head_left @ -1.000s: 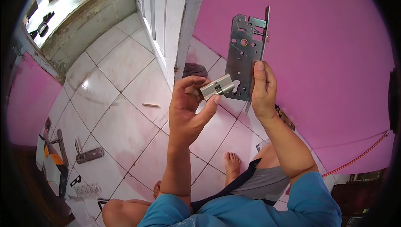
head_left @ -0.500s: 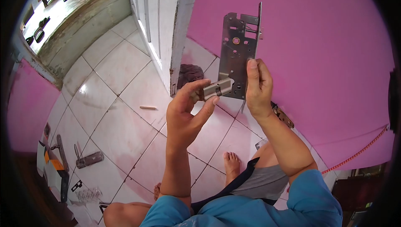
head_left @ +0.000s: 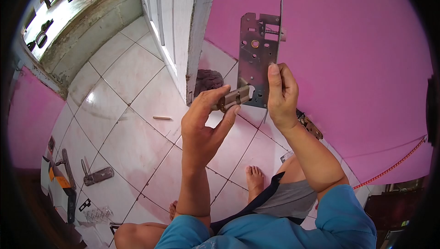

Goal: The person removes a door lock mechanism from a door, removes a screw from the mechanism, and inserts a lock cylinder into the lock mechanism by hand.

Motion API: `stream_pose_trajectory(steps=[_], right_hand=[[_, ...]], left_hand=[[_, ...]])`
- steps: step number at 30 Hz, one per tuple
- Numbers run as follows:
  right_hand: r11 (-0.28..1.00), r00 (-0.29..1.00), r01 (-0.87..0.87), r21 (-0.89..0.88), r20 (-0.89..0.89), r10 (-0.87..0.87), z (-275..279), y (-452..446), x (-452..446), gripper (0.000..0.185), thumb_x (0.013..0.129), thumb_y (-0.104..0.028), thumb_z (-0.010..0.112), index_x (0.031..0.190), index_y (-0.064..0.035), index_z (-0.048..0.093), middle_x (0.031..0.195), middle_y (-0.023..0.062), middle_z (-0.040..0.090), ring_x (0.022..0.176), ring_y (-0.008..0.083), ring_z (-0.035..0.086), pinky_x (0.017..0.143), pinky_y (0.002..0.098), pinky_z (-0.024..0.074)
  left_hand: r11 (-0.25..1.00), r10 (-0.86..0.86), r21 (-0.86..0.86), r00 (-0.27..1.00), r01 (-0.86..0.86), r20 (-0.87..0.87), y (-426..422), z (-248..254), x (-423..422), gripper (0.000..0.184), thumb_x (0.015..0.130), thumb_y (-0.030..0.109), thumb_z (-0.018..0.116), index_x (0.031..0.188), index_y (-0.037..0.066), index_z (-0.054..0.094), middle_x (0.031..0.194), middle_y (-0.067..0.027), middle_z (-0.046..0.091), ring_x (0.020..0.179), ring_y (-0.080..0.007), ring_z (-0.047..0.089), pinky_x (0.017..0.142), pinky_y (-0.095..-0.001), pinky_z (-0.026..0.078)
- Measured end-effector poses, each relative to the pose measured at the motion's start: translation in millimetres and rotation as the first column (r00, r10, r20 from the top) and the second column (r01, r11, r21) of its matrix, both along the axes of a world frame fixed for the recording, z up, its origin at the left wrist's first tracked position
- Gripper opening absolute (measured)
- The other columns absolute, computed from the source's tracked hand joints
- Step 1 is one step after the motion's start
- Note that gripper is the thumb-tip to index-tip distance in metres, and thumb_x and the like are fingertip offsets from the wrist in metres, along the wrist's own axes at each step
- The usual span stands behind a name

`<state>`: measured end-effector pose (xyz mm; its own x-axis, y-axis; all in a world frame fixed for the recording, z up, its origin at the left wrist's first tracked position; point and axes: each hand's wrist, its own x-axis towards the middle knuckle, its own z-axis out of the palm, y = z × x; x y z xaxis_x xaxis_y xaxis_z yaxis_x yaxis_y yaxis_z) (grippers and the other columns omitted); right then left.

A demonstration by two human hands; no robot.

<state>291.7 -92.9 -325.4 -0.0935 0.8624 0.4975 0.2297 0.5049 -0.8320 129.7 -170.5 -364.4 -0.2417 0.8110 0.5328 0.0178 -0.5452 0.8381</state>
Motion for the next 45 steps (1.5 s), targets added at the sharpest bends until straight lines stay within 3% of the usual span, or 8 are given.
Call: stream_pose_trajectory(steps=[15,18,23,26,30,38,43,45], right_hand=[[0.999,0.998,0.022,0.043,0.056,-0.024,2.3,-2.0,-6.4,0.032,0.101,-0.028,0.057,0.081,-0.0042,0.052,0.065,-0.0054,0.046,0.058,0.0026,0.036,0.050,0.0218,0.0305],[0.999,0.998,0.028,0.046,0.049,-0.030,0.6,-1.1,-6.3,0.031,0.101,-0.027,0.057,0.082,-0.0040,0.052,0.065,-0.0050,0.046,0.058,0.0028,0.035,0.050,0.0219,0.0308],[0.997,0.998,0.029,0.073,0.052,-0.033,1.9,-1.1,-7.3,0.031,0.101,-0.027,0.057,0.081,-0.0037,0.052,0.064,-0.0049,0.046,0.058,0.0029,0.036,0.050,0.0222,0.0310],[0.996,0.998,0.027,0.088,0.045,-0.031,1.3,0.2,-8.1,0.031,0.101,-0.027,0.057,0.081,-0.0037,0.052,0.064,-0.0049,0.046,0.058,0.0030,0.036,0.050,0.0223,0.0308],[0.998,0.998,0.024,0.062,0.052,-0.027,2.1,-0.5,-7.0,0.031,0.101,-0.026,0.057,0.081,-0.0038,0.051,0.065,-0.0048,0.045,0.059,0.0030,0.035,0.050,0.0223,0.0306],[0.998,0.999,0.028,0.054,0.040,-0.031,2.5,-0.8,-7.6,0.032,0.102,-0.028,0.056,0.080,-0.0045,0.051,0.065,-0.0050,0.044,0.059,0.0034,0.034,0.050,0.0223,0.0298],[0.999,1.000,0.017,0.039,0.008,-0.017,1.7,0.4,-7.6,0.034,0.103,-0.030,0.054,0.080,-0.0051,0.050,0.066,-0.0056,0.042,0.061,0.0035,0.033,0.052,0.0224,0.0298],[1.000,1.000,0.017,0.008,-0.017,-0.017,2.1,0.5,-7.4,0.035,0.103,-0.031,0.053,0.079,-0.0056,0.049,0.066,-0.0062,0.041,0.062,0.0031,0.033,0.054,0.0224,0.0296]], left_hand=[[1.000,-0.022,-0.011,0.999,0.022,0.027,2.9,-0.9,4.7,0.042,0.082,-0.008,0.072,0.122,-0.004,0.059,0.106,-0.0093,0.063,0.097,-0.0159,0.066,0.087,-0.0284,0.053],[1.000,0.017,0.022,1.000,-0.017,-0.005,4.8,-4.0,6.1,0.046,0.080,-0.003,0.076,0.123,0.001,0.060,0.104,-0.0131,0.067,0.091,-0.0187,0.068,0.080,-0.0275,0.054],[0.999,-0.011,-0.027,0.981,0.016,0.196,1.2,-3.7,12.2,0.044,0.082,-0.003,0.075,0.121,-0.002,0.053,0.104,-0.0114,0.066,0.094,-0.0147,0.066,0.083,-0.0262,0.052],[0.998,-0.016,-0.053,0.994,0.022,0.112,-1.0,-2.7,10.6,0.042,0.083,-0.009,0.070,0.118,0.000,0.048,0.111,-0.0123,0.064,0.102,-0.0166,0.064,0.089,-0.0290,0.052],[0.999,0.044,-0.024,0.988,-0.041,0.150,0.5,-2.5,13.2,0.040,0.083,-0.003,0.074,0.117,-0.002,0.053,0.105,-0.0112,0.066,0.094,-0.0143,0.066,0.084,-0.0263,0.052],[0.997,0.078,-0.023,0.987,-0.076,0.139,0.7,-0.5,2.8,0.050,0.084,-0.008,0.070,0.130,-0.001,0.050,0.110,-0.0105,0.064,0.101,-0.0159,0.065,0.088,-0.0292,0.053],[0.995,0.104,-0.023,0.974,-0.101,0.203,1.5,-2.5,-7.4,0.045,0.086,-0.007,0.069,0.128,-0.002,0.054,0.106,-0.0109,0.067,0.099,-0.0158,0.065,0.084,-0.0290,0.054],[1.000,0.008,-0.003,0.977,-0.008,0.213,2.1,-7.7,-10.7,0.045,0.086,-0.007,0.068,0.129,-0.003,0.053,0.107,-0.0126,0.067,0.099,-0.0167,0.065,0.083,-0.0290,0.054]])
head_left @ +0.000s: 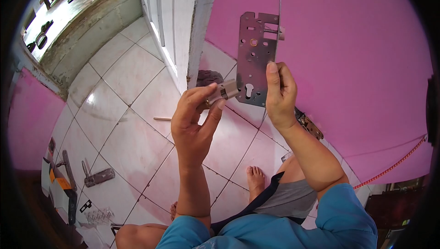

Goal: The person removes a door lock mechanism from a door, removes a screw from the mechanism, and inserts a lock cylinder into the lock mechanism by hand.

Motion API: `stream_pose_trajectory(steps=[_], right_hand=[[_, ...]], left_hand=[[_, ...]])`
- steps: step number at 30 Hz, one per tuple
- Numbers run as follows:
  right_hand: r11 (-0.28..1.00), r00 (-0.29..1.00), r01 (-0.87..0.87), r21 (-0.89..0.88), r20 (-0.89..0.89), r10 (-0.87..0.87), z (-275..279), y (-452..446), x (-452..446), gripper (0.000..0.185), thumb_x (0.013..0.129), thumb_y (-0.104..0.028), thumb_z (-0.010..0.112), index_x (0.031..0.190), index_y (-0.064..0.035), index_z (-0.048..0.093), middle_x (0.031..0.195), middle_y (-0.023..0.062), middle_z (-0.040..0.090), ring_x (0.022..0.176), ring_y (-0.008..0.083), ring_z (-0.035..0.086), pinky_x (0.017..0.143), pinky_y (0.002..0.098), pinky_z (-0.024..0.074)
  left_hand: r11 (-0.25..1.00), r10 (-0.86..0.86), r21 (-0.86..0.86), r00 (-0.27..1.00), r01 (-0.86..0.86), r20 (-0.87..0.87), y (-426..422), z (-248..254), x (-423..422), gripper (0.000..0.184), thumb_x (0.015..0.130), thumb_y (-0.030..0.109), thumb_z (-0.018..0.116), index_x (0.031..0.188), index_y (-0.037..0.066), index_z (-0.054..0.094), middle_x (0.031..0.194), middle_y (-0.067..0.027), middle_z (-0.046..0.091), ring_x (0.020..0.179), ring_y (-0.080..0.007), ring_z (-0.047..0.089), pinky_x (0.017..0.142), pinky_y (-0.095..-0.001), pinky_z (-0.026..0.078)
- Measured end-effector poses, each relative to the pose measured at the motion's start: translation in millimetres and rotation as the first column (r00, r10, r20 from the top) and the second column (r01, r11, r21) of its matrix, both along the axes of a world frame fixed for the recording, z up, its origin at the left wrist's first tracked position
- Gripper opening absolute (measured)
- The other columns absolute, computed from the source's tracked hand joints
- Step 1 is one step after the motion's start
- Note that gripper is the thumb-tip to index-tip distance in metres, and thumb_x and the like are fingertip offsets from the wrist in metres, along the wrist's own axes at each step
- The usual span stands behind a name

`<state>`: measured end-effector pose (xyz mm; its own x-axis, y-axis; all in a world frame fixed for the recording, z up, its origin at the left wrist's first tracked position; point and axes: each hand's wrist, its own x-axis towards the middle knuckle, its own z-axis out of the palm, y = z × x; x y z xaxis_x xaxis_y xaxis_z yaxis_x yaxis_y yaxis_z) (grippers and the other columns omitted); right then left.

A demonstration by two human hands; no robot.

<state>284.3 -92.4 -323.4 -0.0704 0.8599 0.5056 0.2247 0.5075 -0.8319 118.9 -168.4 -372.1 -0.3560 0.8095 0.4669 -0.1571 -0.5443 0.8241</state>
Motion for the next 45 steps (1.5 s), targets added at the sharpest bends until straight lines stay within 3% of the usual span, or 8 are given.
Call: stream_pose_trajectory(steps=[3,9,13,19,21,24,33,45], right_hand=[[1.000,1.000,0.010,-0.019,-0.008,-0.010,0.1,1.0,0.2,0.035,0.103,-0.031,0.053,0.079,-0.0062,0.049,0.067,-0.0065,0.041,0.063,0.0028,0.033,0.055,0.0222,0.0293],[0.999,0.999,-0.003,-0.041,-0.043,0.001,2.3,0.3,0.5,0.034,0.104,-0.030,0.052,0.080,-0.0066,0.049,0.069,-0.0063,0.042,0.065,0.0028,0.034,0.057,0.0217,0.0299],[1.000,1.000,0.007,-0.025,-0.030,-0.008,4.5,-0.1,0.2,0.034,0.104,-0.030,0.052,0.080,-0.0067,0.049,0.069,-0.0063,0.042,0.065,0.0031,0.034,0.057,0.0220,0.0304],[0.999,1.000,0.016,-0.028,-0.015,-0.017,7.3,-1.6,-0.8,0.034,0.104,-0.030,0.052,0.079,-0.0066,0.050,0.069,-0.0060,0.042,0.065,0.0038,0.034,0.057,0.0224,0.0310],[1.000,1.000,0.017,-0.009,-0.012,-0.017,4.7,0.1,0.0,0.034,0.103,-0.030,0.053,0.079,-0.0063,0.050,0.068,-0.0059,0.042,0.064,0.0039,0.034,0.056,0.0222,0.0309],[1.000,1.000,0.023,-0.009,-0.002,-0.023,4.1,-0.8,0.7,0.033,0.103,-0.029,0.054,0.079,-0.0060,0.049,0.067,-0.0059,0.042,0.064,0.0035,0.034,0.055,0.0224,0.0309],[0.999,1.000,-0.003,0.043,0.027,0.002,3.3,-3.0,-2.6,0.032,0.101,-0.027,0.057,0.080,-0.0046,0.051,0.064,-0.0060,0.043,0.059,0.0026,0.034,0.050,0.0219,0.0301],[0.997,0.995,-0.004,0.072,0.104,-0.003,-0.8,-4.5,-2.9,0.035,0.099,-0.031,0.060,0.081,-0.0028,0.052,0.057,-0.0039,0.048,0.052,0.0021,0.039,0.046,0.0220,0.0332]], left_hand=[[0.994,-0.095,-0.038,0.988,0.101,0.124,-2.7,3.0,5.5,0.045,0.087,-0.006,0.068,0.129,-0.004,0.053,0.111,-0.0135,0.065,0.099,-0.0175,0.065,0.082,-0.0291,0.054],[0.993,-0.113,-0.008,0.967,0.118,0.227,-1.3,9.7,12.7,0.039,0.087,-0.007,0.067,0.125,-0.007,0.055,0.111,-0.0136,0.065,0.093,-0.0184,0.067,0.082,-0.0299,0.054],[0.994,-0.092,-0.053,0.991,0.097,0.100,-3.3,8.8,10.5,0.040,0.088,-0.006,0.067,0.126,-0.007,0.055,0.111,-0.0146,0.064,0.091,-0.0181,0.067,0.082,-0.0298,0.054],[0.991,-0.062,-0.115,0.997,0.065,0.036,-4.9,8.1,20.4,0.025,0.093,0.003,0.064,0.116,-0.006,0.058,0.087,-0.0124,0.067,0.071,-0.0130,0.065,0.063,-0.0245,0.053],[0.989,-0.045,-0.124,0.970,0.076,0.240,-3.1,11.3,26.7,0.012,0.096,0.008,0.063,0.101,-0.002,0.058,0.074,-0.0108,0.065,0.058,-0.0107,0.059,0.049,-0.0221,0.047],[0.982,0.004,-0.184,0.962,0.048,0.273,-4.0,14.2,32.4,0.014,0.096,0.010,0.064,0.090,0.002,0.055,0.069,-0.0104,0.064,0.051,-0.0089,0.055,0.043,-0.0206,0.041],[0.970,0.058,-0.243,0.979,-0.008,0.198,-2.2,16.0,34.9,0.022,0.092,0.014,0.071,0.082,0.004,0.054,0.059,-0.0060,0.060,0.044,-0.0055,0.050,0.039,-0.0194,0.035],[0.954,0.072,-0.299,0.980,-0.014,0.185,-9.1,28.4,37.3,0.024,0.087,0.008,0.076,0.074,0.003,0.056,0.056,0.0000,0.059,0.048,-0.0001,0.047,0.043,-0.0171,0.033]])
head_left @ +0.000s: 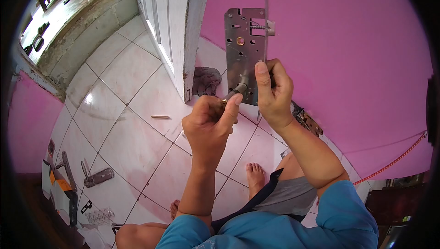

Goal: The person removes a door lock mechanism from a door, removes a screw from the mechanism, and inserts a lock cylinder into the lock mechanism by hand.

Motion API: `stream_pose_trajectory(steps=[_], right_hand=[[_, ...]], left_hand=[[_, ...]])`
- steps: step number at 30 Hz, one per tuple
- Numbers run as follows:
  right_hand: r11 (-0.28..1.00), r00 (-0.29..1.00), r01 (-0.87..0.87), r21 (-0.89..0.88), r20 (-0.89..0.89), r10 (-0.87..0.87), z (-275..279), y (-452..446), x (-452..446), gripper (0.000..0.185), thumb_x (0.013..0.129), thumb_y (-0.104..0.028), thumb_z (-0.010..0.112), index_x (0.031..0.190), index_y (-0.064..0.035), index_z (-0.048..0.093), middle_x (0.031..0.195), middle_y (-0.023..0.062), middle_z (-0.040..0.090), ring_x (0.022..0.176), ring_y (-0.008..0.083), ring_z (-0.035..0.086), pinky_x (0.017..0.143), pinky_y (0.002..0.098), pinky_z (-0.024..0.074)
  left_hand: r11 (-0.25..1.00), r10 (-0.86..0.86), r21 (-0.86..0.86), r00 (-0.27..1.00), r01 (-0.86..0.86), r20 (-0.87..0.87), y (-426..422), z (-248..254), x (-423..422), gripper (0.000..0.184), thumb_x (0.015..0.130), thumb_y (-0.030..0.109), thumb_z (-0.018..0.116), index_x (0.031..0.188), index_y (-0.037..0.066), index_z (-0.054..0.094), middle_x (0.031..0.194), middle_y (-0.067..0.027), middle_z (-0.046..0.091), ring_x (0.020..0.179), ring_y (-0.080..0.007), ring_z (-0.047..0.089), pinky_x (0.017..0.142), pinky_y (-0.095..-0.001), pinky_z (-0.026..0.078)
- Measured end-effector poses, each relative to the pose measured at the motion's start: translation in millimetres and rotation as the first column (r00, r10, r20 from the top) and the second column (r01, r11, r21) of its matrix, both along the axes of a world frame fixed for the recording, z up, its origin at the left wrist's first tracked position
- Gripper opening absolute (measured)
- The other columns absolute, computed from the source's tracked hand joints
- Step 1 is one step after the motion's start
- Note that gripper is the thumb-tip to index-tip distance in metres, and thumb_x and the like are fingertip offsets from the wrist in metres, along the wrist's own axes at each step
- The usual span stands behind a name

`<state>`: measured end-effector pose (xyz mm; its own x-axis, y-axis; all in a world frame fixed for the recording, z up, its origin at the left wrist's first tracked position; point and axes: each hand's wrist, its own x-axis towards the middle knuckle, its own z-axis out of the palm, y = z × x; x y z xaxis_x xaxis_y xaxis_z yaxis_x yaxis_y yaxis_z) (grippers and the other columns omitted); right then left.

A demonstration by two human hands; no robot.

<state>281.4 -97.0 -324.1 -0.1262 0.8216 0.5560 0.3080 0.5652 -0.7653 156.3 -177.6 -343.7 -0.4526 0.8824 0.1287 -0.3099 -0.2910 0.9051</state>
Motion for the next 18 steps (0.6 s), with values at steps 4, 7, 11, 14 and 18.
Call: stream_pose_trajectory(steps=[4,7,11,14,18], right_hand=[[1.000,1.000,0.008,0.003,0.018,-0.008,2.4,-1.6,-1.7,0.035,0.099,-0.031,0.060,0.081,-0.0025,0.051,0.058,-0.0033,0.049,0.052,0.0021,0.041,0.046,0.0220,0.0335],[1.000,1.000,0.005,0.004,0.006,-0.005,3.0,-2.3,-2.5,0.035,0.099,-0.031,0.060,0.081,-0.0026,0.051,0.057,-0.0031,0.049,0.052,0.0023,0.041,0.046,0.0221,0.0334],[1.000,1.000,-0.012,-0.017,0.010,0.012,2.5,-5.2,-3.7,0.035,0.099,-0.031,0.060,0.081,-0.0026,0.051,0.056,-0.0029,0.049,0.052,0.0024,0.041,0.046,0.0224,0.0330],[1.000,0.999,-0.007,0.015,0.036,0.007,-1.5,-3.0,-2.4,0.035,0.099,-0.030,0.060,0.080,-0.0027,0.050,0.056,-0.0028,0.048,0.052,0.0027,0.039,0.045,0.0231,0.0322],[1.000,0.999,0.017,0.011,0.029,-0.017,-1.0,-3.6,-5.4,0.036,0.098,-0.029,0.061,0.078,-0.0031,0.049,0.055,-0.0026,0.046,0.051,0.0036,0.036,0.045,0.0241,0.0312]], left_hand=[[0.999,0.033,0.041,0.999,-0.032,-0.027,1.8,-4.7,0.2,0.025,0.086,0.007,0.077,0.072,0.002,0.056,0.056,0.0007,0.058,0.047,0.0003,0.046,0.043,-0.0173,0.032],[0.997,0.070,0.035,0.991,-0.066,-0.114,2.7,-5.8,-1.1,0.026,0.085,0.007,0.077,0.072,0.002,0.055,0.055,0.0019,0.057,0.047,0.0004,0.044,0.043,-0.0174,0.031],[0.997,0.061,0.050,0.984,-0.053,-0.169,4.4,-8.4,-0.4,0.028,0.085,0.008,0.078,0.071,0.003,0.054,0.054,0.0029,0.054,0.048,0.0002,0.042,0.043,-0.0182,0.031],[0.998,0.053,0.028,0.986,-0.049,-0.159,6.1,-9.7,0.3,0.029,0.085,0.009,0.078,0.071,0.003,0.053,0.053,0.0030,0.053,0.048,0.0001,0.041,0.044,-0.0186,0.031],[0.997,0.062,0.043,0.986,-0.056,-0.157,9.3,-13.6,0.2,0.030,0.085,0.009,0.078,0.071,0.003,0.053,0.054,0.0032,0.053,0.048,-0.0002,0.041,0.044,-0.0190,0.031]])
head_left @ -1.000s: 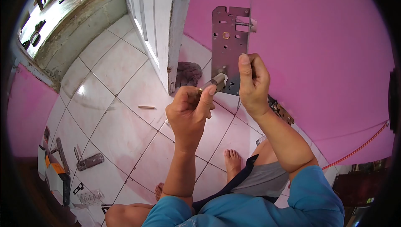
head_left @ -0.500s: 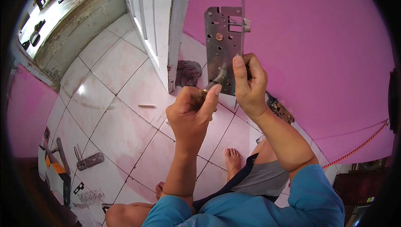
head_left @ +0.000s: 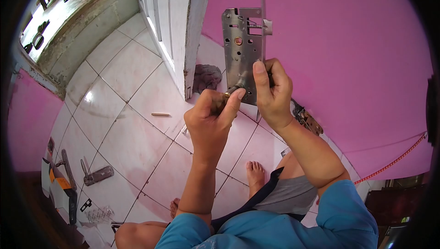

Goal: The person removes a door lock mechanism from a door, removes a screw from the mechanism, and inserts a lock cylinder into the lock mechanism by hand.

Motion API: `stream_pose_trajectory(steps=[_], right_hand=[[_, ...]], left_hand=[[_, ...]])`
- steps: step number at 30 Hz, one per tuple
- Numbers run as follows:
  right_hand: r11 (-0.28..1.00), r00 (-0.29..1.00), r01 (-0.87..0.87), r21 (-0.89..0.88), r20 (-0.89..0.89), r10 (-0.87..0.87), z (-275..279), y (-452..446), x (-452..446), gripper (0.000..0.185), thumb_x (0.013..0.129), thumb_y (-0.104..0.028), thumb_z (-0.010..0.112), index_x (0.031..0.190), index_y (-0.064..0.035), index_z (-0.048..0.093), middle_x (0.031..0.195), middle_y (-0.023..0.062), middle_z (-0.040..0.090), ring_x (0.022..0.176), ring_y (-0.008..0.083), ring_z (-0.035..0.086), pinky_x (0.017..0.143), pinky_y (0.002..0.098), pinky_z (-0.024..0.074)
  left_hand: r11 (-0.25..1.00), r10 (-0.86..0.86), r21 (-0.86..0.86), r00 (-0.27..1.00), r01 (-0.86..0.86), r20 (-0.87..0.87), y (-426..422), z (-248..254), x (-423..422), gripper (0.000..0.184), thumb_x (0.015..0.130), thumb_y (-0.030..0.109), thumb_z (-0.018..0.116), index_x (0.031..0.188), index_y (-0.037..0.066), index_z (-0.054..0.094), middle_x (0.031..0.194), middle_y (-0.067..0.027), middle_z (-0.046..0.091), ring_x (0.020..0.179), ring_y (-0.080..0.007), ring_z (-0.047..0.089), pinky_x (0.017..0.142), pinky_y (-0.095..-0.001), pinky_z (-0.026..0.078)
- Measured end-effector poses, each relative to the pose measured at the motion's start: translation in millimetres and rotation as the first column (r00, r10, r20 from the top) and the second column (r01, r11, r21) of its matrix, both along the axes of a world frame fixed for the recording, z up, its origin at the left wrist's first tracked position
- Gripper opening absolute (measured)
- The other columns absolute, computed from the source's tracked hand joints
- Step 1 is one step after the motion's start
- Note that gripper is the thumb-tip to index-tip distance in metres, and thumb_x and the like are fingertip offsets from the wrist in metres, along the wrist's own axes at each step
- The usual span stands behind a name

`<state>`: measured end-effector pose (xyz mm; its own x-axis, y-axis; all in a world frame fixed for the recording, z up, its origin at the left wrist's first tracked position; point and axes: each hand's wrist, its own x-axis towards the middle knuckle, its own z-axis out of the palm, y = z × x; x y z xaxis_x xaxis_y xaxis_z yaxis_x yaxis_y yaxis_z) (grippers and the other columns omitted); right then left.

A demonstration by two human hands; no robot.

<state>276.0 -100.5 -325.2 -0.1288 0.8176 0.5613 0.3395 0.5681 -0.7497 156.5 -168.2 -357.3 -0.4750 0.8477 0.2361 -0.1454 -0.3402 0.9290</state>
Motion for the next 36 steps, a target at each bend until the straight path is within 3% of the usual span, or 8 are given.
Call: stream_pose_trajectory(steps=[7,16,19,22,25,32,35,36], right_hand=[[1.000,1.000,0.017,0.021,-0.009,-0.017,-5.5,3.7,-1.5,0.037,0.098,-0.030,0.062,0.077,-0.0027,0.049,0.056,-0.0015,0.046,0.052,0.0040,0.037,0.045,0.0252,0.0322],[1.000,1.000,0.021,-0.011,0.004,-0.021,-5.6,5.9,-3.7,0.040,0.097,-0.029,0.064,0.072,-0.0035,0.046,0.056,-0.0007,0.046,0.052,0.0052,0.039,0.045,0.0257,0.0334],[0.997,0.999,0.046,-0.067,0.014,-0.045,-0.1,-0.3,-7.5,0.040,0.097,-0.029,0.064,0.072,-0.0039,0.045,0.055,0.0003,0.047,0.050,0.0060,0.041,0.045,0.0259,0.0340],[0.993,1.000,-0.003,-0.119,0.019,0.005,-1.7,-2.3,-9.0,0.036,0.099,-0.028,0.062,0.075,-0.0041,0.048,0.061,-0.0041,0.045,0.056,0.0020,0.036,0.046,0.0233,0.0313],[0.994,1.000,0.018,-0.109,0.009,-0.017,-1.4,0.1,-9.0,0.041,0.097,-0.033,0.064,0.072,-0.0045,0.047,0.053,0.0021,0.048,0.048,0.0074,0.043,0.044,0.0263,0.0345],[0.994,0.999,0.004,-0.110,-0.039,-0.008,-5.0,6.3,-4.1,0.040,0.098,-0.032,0.062,0.073,-0.0042,0.048,0.056,-0.0004,0.048,0.050,0.0050,0.039,0.044,0.0258,0.0328],[0.995,0.994,-0.003,-0.097,-0.112,-0.008,-3.1,6.5,-4.5,0.039,0.099,-0.031,0.061,0.074,-0.0043,0.049,0.057,-0.0030,0.046,0.052,0.0038,0.038,0.045,0.0255,0.0325],[0.993,0.993,0.004,-0.116,-0.118,-0.017,-2.2,5.5,-3.9,0.038,0.099,-0.031,0.060,0.074,-0.0044,0.049,0.058,-0.0037,0.045,0.054,0.0036,0.038,0.046,0.0249,0.0329]], left_hand=[[0.997,0.075,0.023,0.997,-0.075,-0.005,6.1,-8.6,6.5,0.027,0.086,0.008,0.076,0.071,0.002,0.055,0.054,0.0026,0.054,0.048,-0.0003,0.041,0.044,-0.0184,0.031],[0.995,-0.065,-0.055,0.975,0.078,0.211,9.4,-6.7,2.5,0.024,0.089,0.012,0.075,0.076,0.003,0.056,0.060,0.0004,0.059,0.049,-0.0017,0.049,0.044,-0.0184,0.034],[0.994,-0.088,-0.045,0.973,0.100,0.212,13.1,-14.5,8.1,0.024,0.089,0.013,0.074,0.077,0.003,0.056,0.060,0.0003,0.059,0.050,-0.0021,0.049,0.044,-0.0185,0.034],[0.988,-0.100,-0.090,0.958,0.128,0.270,13.5,-15.3,7.0,0.025,0.090,0.015,0.074,0.078,0.004,0.055,0.061,0.0005,0.059,0.049,-0.0023,0.049,0.044,-0.0187,0.034],[0.990,-0.108,-0.056,0.955,0.128,0.276,15.1,-17.3,5.5,0.025,0.090,0.016,0.075,0.078,0.004,0.055,0.063,0.0006,0.059,0.050,-0.0021,0.048,0.045,-0.0183,0.033],[0.988,-0.149,-0.008,0.966,0.154,0.210,14.2,-20.2,5.5,0.026,0.097,0.025,0.066,0.084,0.005,0.057,0.065,0.0012,0.056,0.057,-0.0031,0.049,0.050,-0.0186,0.036],[0.987,-0.157,-0.021,0.982,0.160,0.104,16.2,-31.1,2.4,0.021,0.097,0.021,0.066,0.091,0.002,0.059,0.080,-0.0007,0.061,0.067,-0.0035,0.050,0.058,-0.0190,0.038],[0.987,-0.157,0.051,0.982,0.152,0.105,20.3,-34.9,2.8,0.020,0.095,0.020,0.067,0.096,0.001,0.059,0.089,-0.0025,0.061,0.075,-0.0053,0.053,0.065,-0.0204,0.041]])
